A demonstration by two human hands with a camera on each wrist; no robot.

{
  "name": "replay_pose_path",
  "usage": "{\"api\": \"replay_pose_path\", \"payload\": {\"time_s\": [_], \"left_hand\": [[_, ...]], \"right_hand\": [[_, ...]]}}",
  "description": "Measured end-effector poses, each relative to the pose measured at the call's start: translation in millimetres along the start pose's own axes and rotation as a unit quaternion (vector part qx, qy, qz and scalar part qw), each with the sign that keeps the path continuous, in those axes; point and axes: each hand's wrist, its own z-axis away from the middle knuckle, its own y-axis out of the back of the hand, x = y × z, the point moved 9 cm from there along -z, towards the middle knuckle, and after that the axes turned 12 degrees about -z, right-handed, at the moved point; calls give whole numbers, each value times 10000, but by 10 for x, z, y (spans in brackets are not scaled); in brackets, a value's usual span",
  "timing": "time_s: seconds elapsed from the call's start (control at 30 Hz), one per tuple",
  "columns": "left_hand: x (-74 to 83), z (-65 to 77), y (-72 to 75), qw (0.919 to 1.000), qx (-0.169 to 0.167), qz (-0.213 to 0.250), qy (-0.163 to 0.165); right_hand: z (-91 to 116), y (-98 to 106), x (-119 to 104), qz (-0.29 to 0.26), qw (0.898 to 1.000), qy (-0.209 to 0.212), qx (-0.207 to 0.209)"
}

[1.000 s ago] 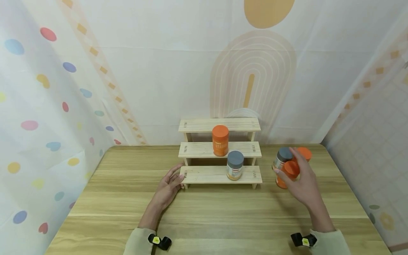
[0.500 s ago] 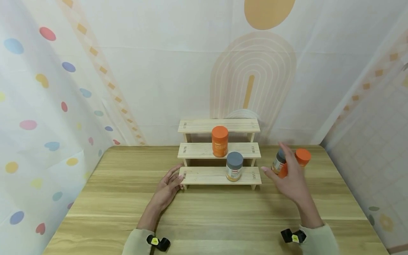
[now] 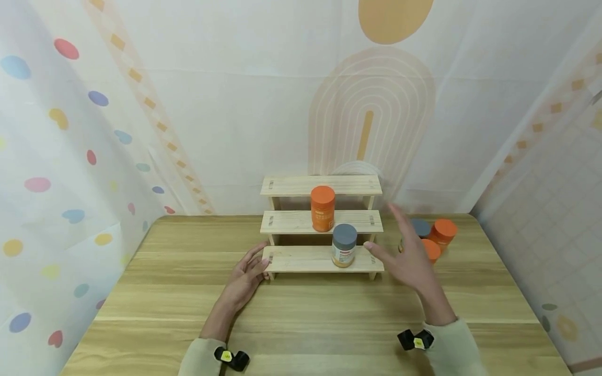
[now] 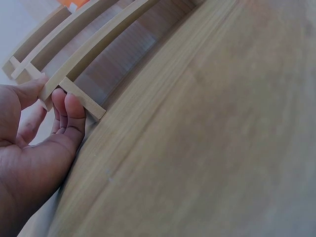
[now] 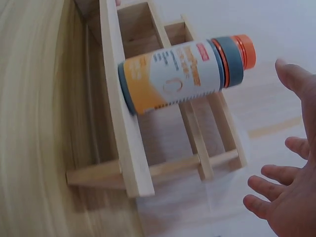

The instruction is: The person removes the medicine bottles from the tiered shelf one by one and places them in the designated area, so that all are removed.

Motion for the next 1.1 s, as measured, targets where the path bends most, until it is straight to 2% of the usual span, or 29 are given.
{"api": "replay_pose_path", "payload": {"time_s": [0.27, 0.57, 0.83, 1.1], "left_hand": [[16, 3, 1, 10000, -15, -9, 20], [27, 7, -14, 10000, -21, 56, -3], [19, 4, -19, 10000, -26, 62, 3], [17, -1, -11, 10000, 14, 44, 24]], "right_hand": [[-105, -186, -86, -319, 9990, -140, -265], [-265, -394, -283, -575, 9963, 400, -495], [-377, -519, -401, -651, 9940, 543, -693], [-520, -646, -478, -918, 9901, 425, -969]]}}
